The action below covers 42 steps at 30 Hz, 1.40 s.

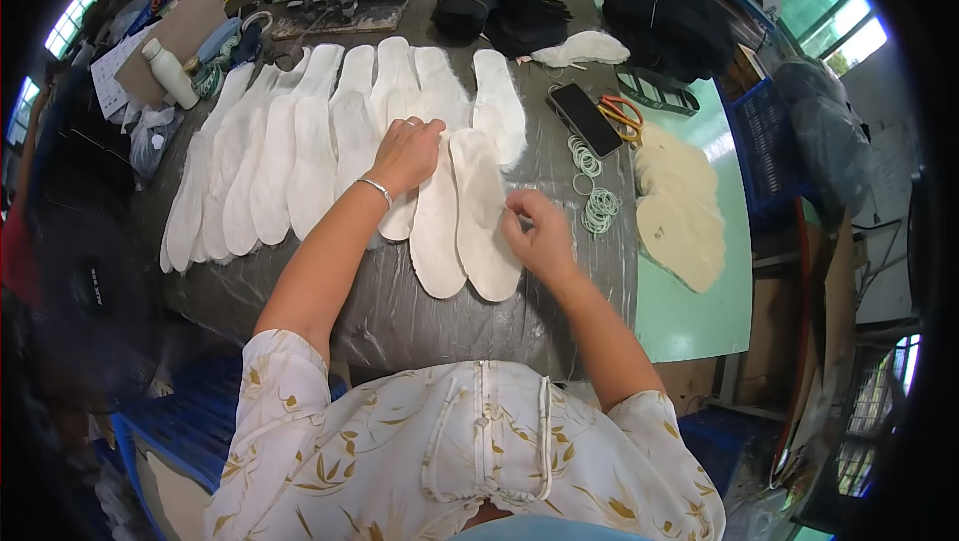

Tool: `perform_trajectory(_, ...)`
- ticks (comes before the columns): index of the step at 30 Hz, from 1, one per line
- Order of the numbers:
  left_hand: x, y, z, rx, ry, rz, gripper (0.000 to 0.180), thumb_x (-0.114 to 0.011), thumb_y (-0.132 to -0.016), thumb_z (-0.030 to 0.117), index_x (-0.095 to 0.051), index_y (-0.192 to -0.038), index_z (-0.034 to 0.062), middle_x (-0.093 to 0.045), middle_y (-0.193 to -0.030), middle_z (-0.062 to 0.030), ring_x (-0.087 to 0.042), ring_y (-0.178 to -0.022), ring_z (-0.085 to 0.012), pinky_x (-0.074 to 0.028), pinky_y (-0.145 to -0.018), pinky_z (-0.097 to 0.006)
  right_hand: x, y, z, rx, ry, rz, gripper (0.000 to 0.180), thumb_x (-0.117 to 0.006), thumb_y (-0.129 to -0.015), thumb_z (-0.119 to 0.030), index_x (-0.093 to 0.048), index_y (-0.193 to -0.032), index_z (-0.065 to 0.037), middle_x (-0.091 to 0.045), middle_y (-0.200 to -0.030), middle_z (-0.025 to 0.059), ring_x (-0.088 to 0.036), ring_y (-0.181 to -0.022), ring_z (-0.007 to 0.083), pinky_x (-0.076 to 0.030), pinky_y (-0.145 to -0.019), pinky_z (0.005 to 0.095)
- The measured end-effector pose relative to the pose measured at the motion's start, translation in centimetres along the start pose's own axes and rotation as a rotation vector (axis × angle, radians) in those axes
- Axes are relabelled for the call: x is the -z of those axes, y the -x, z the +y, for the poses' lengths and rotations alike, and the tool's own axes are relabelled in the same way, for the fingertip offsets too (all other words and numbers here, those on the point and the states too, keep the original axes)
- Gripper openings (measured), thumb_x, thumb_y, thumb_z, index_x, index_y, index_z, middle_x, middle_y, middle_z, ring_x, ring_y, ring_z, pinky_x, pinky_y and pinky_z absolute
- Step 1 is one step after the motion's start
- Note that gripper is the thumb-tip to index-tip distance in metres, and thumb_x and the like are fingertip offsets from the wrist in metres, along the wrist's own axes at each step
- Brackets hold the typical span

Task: Organizing, bagging, and inspecting shoe insole components in a manufacturing setting.

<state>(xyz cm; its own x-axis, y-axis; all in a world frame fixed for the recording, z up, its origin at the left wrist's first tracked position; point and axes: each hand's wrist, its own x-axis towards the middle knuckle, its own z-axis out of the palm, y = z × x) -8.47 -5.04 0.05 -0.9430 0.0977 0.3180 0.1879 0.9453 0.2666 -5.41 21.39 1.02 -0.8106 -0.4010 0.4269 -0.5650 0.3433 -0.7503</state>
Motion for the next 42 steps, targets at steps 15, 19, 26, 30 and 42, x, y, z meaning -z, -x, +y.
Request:
perform_trajectory(15, -0.1, -1.3, 0.2, 0.049, -0.026, 0.002, 0.020, -0.055, -0.091, 0.014, -0.061, -0.109, 0.0059, -0.068, -0.081, -0.0154, -0.064, -0.083, -0.0315, -0.043, -0.080, -0.043, 3.6, 4.0, -0.1, -0.032, -0.327, 0.025, 0.013, -0.063, -0.084, 0.001, -0.061, -0.097, 0.001, -0.067, -0.100, 0.0115, -0.063, -0.082, 0.0156, -0.051, -0.077, 0.0273)
perform_trajectory(19, 0.8, -1.5, 0.9, 0.300, 0.323, 0.060, 0.030, -0.062, -0.086, 0.011, -0.059, -0.115, 0.0035, -0.068, -0.092, -0.0188, -0.067, -0.088, -0.0316, -0.050, -0.081, -0.045, 3.1, 5.7, 1.3, -0.424, -0.692, 0.031, 0.016, -0.056, -0.093, -0.002, -0.054, -0.109, -0.001, -0.064, -0.097, 0.0032, -0.057, -0.085, 0.0065, -0.047, -0.075, 0.0225)
perform_trajectory(26, 1.8, 0.0, 3.0, -0.018, 0.130, 0.370, 0.033, -0.063, -0.087, 0.013, -0.057, -0.116, -0.0001, -0.061, -0.118, -0.0188, -0.056, -0.111, -0.0372, -0.044, -0.094, -0.044, 3.0, 6.7, 1.0, -0.712, -0.804, 0.188, 0.019, -0.055, -0.095, -0.005, -0.057, -0.113, 0.001, -0.064, -0.096, 0.0024, -0.057, -0.084, 0.0056, -0.045, -0.076, 0.0208)
perform_trajectory(30, 1.8, 1.5, 6.6, -0.136, 0.274, 0.051, 0.029, -0.062, -0.088, 0.011, -0.059, -0.117, 0.0054, -0.064, -0.116, -0.0111, -0.059, -0.109, -0.0280, -0.044, -0.092, -0.038, 6.0, 6.6, 0.6, -0.503, -0.493, 0.028, 0.019, -0.059, -0.093, -0.006, -0.062, -0.110, 0.001, -0.062, -0.090, 0.0001, -0.055, -0.080, 0.0061, -0.045, -0.073, 0.0218)
perform_trajectory(42, 0.9, 10.8, 14.7, 0.460, 1.552, -0.627, 0.057, -0.059, -0.085, 0.009, -0.044, -0.140, 0.0032, -0.055, -0.130, -0.0109, -0.056, -0.115, -0.0198, -0.044, -0.099, -0.032, 17.2, 3.4, 2.4, -0.680, -0.387, -0.806, 0.028, -0.063, -0.086, -0.010, -0.067, -0.112, 0.000, -0.067, -0.093, 0.0009, -0.059, -0.085, 0.0080, -0.047, -0.077, 0.0234)
